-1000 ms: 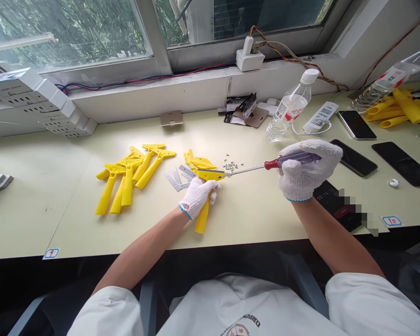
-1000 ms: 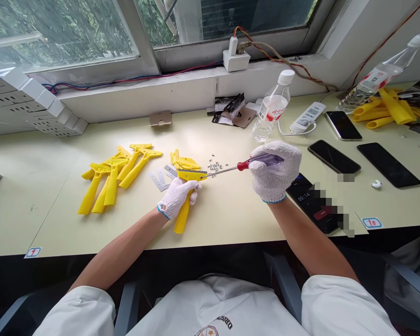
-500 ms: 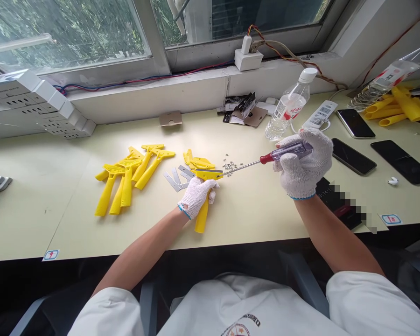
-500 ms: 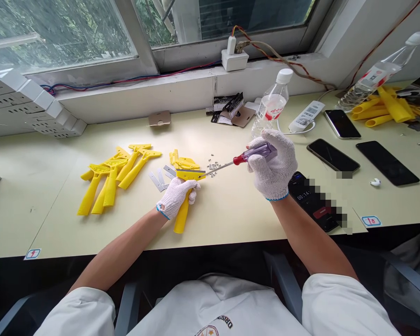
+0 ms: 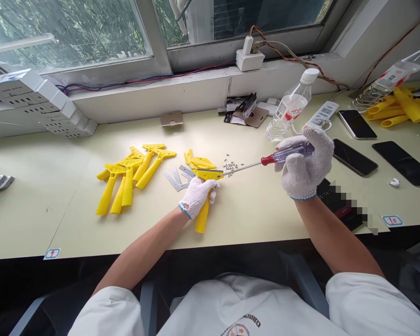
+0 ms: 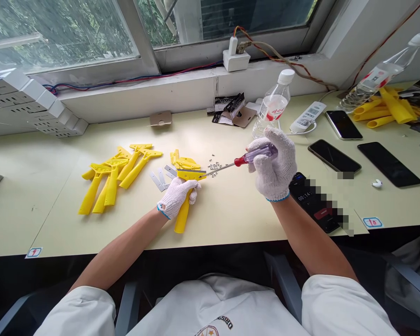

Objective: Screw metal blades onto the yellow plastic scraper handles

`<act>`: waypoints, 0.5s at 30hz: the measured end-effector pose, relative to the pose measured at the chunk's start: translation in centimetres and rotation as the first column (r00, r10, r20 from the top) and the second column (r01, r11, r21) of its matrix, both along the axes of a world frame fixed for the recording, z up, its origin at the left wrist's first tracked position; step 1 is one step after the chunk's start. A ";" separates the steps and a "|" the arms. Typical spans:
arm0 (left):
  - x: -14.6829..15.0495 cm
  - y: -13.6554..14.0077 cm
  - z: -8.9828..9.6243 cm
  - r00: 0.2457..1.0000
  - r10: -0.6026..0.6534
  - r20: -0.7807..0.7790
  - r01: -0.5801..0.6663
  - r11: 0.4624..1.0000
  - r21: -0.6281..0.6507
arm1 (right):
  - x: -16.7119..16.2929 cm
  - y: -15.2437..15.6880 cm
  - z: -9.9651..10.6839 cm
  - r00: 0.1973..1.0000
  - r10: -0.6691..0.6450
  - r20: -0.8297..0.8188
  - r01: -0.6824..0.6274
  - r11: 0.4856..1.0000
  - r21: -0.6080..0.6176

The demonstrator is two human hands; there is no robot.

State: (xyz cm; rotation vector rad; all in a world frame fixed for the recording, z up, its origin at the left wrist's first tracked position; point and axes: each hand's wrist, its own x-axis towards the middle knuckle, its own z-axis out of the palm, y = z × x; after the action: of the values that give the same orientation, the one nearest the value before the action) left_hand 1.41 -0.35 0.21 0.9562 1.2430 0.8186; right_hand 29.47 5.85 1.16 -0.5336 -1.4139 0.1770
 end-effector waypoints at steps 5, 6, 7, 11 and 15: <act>0.0 0.0 0.2 1.000 -0.018 -0.020 0.018 1.000 0.002 | 0.0 0.3 -0.4 0.986 -0.163 -0.026 0.165 0.983 0.081; 0.0 0.0 0.2 1.000 -0.020 -0.020 0.020 1.000 0.001 | 0.0 0.2 -0.3 0.981 -0.192 -0.024 0.193 0.978 0.077; 0.0 0.0 0.2 1.000 -0.020 -0.018 0.020 1.000 -0.002 | 0.0 0.0 -0.2 0.977 -0.210 -0.024 0.212 0.975 0.066; -0.1 0.1 -0.1 1.000 -0.016 -0.004 0.016 1.000 -0.004 | -0.2 -0.7 0.6 0.998 -0.063 -0.015 0.063 0.998 0.001; -0.2 0.1 -0.5 1.000 -0.019 0.010 0.018 1.000 0.012 | -0.3 -0.9 0.9 0.987 0.161 -0.014 -0.161 0.987 0.015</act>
State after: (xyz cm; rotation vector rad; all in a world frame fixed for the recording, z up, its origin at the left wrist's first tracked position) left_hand 1.16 -0.26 -0.25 0.9706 1.2205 0.8158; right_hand 29.12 4.97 2.07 -0.4059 -1.4430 0.3002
